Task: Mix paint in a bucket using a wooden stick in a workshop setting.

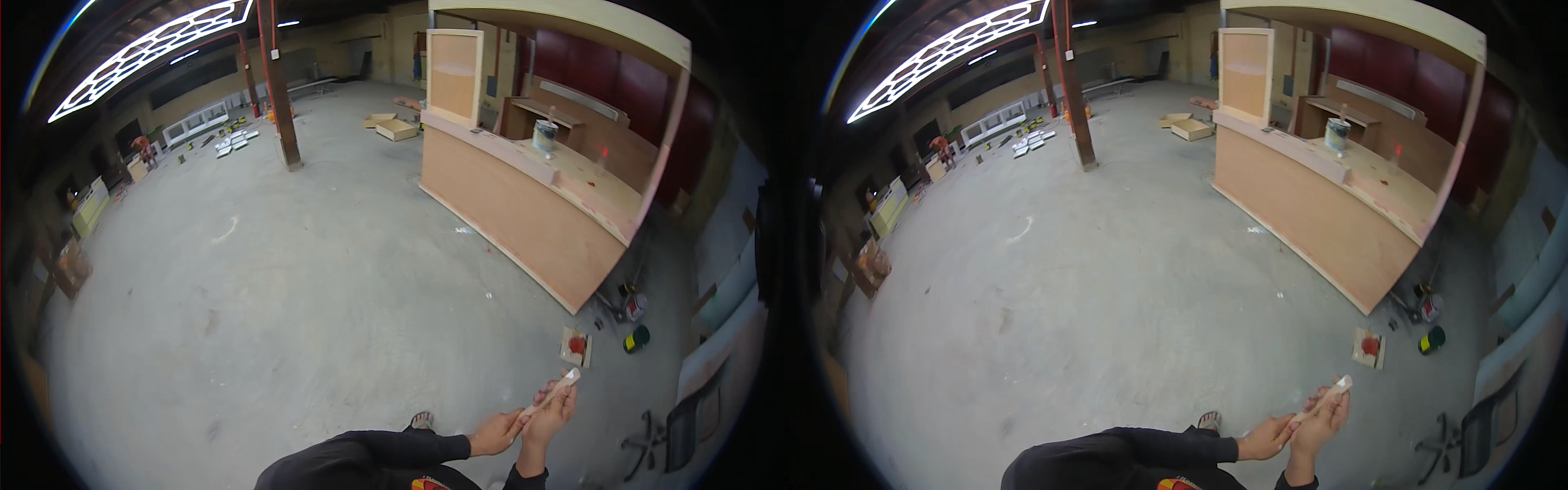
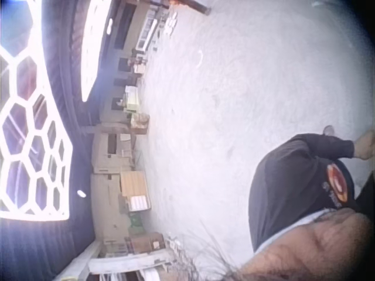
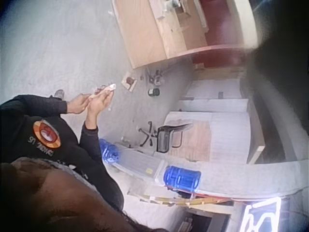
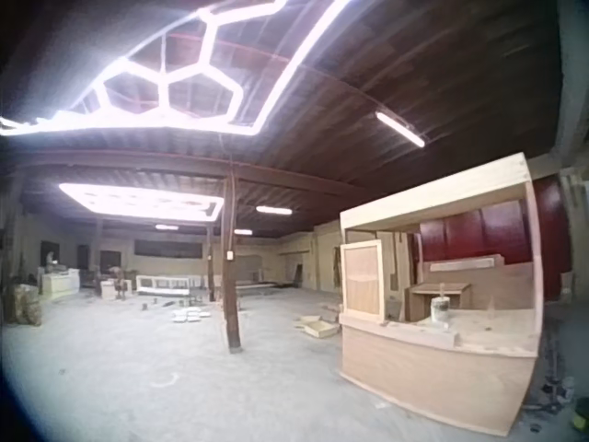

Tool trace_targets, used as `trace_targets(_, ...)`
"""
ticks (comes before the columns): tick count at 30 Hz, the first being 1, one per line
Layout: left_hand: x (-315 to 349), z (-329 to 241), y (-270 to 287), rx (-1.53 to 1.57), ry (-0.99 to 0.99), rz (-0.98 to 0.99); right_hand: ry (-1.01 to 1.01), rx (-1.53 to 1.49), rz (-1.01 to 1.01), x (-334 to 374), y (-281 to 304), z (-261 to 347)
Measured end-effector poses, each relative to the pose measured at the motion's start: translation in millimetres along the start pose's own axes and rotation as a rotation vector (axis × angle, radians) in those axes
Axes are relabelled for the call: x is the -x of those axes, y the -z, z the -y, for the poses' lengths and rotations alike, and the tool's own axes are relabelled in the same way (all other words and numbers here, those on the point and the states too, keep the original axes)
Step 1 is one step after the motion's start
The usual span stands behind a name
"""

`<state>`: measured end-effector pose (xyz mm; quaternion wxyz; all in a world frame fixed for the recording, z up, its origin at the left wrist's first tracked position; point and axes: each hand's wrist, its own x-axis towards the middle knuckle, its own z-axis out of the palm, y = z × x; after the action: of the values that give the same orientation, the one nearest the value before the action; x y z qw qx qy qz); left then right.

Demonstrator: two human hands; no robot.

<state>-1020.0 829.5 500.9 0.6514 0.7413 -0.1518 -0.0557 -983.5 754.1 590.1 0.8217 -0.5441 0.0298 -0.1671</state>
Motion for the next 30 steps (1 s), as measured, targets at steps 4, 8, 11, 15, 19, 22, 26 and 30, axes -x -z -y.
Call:
trace_targets(4,-85,-2,35,0.024,-0.143,-0.031,0.099,-0.061,0.008,-74,-27,-11)
trace_targets(8,-155,8,60,-0.032,-0.184,-0.056,0.14,-0.069,0.016,-137,-58,-16)
trace_targets(11,-186,3,72,0.014,-0.082,-0.019,0.096,-0.064,0.082,-177,-59,-27)
trace_targets(15,-240,26,79,0.036,-0.045,-0.079,-0.005,-0.083,0.025,-233,-72,-46)
trace_targets(19,-301,44,89,0.123,-0.057,-0.178,-0.05,-0.186,0.17,-303,-80,-71)
trace_targets(22,-352,55,103,0.114,-0.102,-0.211,-0.062,-0.223,0.235,-355,-82,-88)
trace_targets(26,-402,78,128,-0.003,0.084,-0.181,-0.243,-0.162,0.27,-419,-84,-128)
trace_targets(30,-453,107,158,0.156,-0.101,-0.317,-0.316,-0.138,0.354,-467,-123,-152)
